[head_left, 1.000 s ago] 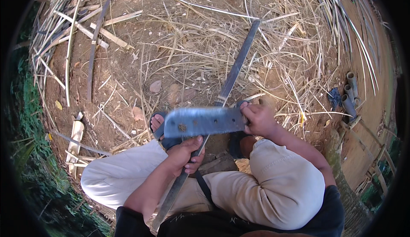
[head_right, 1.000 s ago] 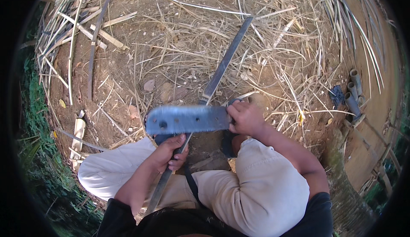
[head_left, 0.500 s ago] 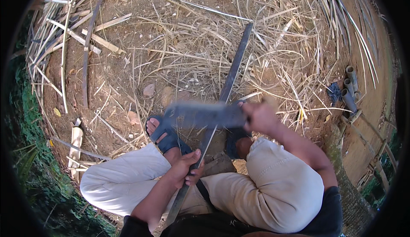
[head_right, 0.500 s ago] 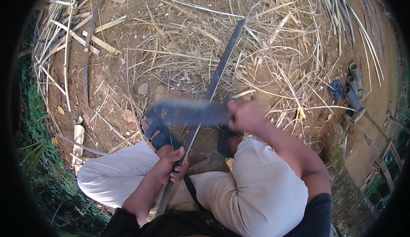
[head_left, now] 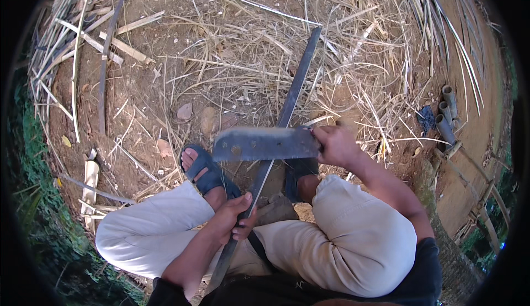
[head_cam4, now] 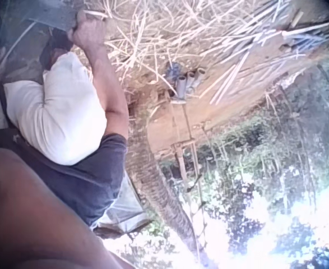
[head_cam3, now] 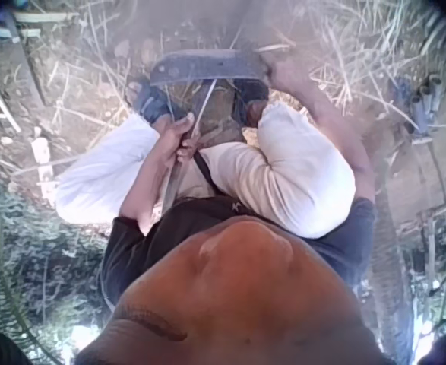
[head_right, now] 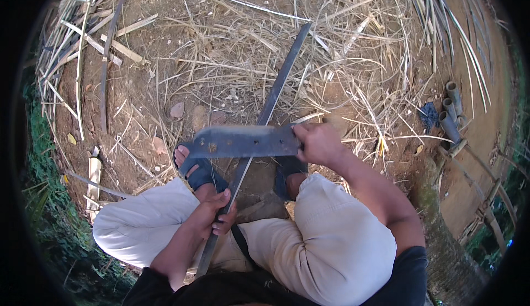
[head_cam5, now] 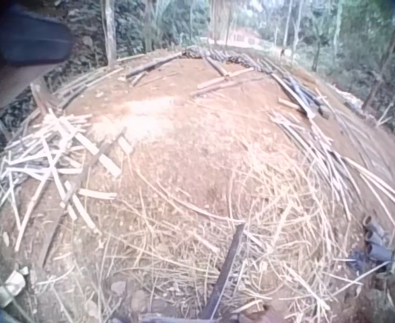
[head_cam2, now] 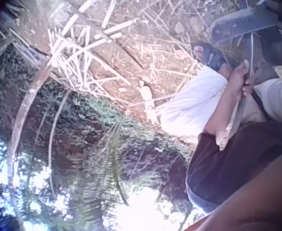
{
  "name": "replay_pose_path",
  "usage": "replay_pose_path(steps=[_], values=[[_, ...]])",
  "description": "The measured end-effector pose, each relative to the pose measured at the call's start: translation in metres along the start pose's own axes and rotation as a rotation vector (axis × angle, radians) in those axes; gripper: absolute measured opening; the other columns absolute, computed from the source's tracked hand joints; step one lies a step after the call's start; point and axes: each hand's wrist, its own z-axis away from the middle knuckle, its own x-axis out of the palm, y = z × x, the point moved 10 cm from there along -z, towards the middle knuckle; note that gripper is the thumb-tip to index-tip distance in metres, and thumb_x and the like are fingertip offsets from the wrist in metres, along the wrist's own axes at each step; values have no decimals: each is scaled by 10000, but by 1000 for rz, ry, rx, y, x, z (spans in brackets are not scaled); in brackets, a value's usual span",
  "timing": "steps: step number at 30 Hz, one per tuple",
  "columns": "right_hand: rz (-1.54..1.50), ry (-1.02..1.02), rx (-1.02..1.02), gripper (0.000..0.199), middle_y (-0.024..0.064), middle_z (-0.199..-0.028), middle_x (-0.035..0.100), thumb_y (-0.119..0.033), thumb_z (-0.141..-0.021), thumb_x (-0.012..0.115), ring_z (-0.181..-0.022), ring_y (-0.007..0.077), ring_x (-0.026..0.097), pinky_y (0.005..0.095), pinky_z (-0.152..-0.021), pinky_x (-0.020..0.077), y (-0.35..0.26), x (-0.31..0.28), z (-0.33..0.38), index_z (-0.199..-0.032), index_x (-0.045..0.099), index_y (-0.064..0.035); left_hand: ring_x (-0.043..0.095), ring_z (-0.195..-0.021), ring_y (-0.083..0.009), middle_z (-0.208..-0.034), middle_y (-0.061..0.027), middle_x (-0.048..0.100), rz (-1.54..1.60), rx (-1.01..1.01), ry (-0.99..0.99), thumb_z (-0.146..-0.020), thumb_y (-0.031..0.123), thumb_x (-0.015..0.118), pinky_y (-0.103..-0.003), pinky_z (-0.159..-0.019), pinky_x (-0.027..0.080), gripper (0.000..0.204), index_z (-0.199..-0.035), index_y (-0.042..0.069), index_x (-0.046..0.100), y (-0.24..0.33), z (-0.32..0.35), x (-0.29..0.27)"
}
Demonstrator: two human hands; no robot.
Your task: The person uses a cleaver to shave and smooth long strips of wood while sitting on the ground. They repeatedly run the blade along the length of the wood pieces, removing small shavings to thin the material.
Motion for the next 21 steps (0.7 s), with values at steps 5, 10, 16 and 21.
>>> replay_pose_path(steps=[5, 10, 16, 21], values=[[-234, 127, 565, 252, 154, -690, 670, -260, -863, 611, -617, 288, 669, 402, -603, 541, 128, -5, -14, -929, 667, -23, 291, -373, -78, -573, 12, 370, -3, -19, -24, -1011, 475, 431, -243, -344, 237, 377, -917, 113, 481, -12, 5, 3], [-428, -122, 614, 298, 160, -706, 663, -226, -917, 556, -628, 227, 662, 404, -635, 559, 113, -4, -10, -1146, 639, -54, 287, -369, -79, -569, 13, 367, -1, -13, -12, -1015, 469, 423, -240, -339, 225, 371, -913, 118, 489, -7, 5, -1], [-126, 80, 255, 238, 174, -683, 658, -283, -855, 625, -598, 279, 662, 403, -629, 550, 58, -12, -29, -892, 670, -52, 294, -367, -78, -566, 16, 370, 17, -23, 4, -1009, 475, 438, -244, -339, 229, 375, -915, 115, 485, -18, 9, -3], [-253, 135, 628, 311, 202, -715, 672, -312, -819, 631, -721, 360, 684, 425, -740, 557, 148, -12, -43, -928, 660, -22, 287, -367, -80, -567, 15, 366, 18, -34, -8, -1011, 477, 428, -245, -336, 223, 380, -908, 117, 493, -9, 5, 7]])
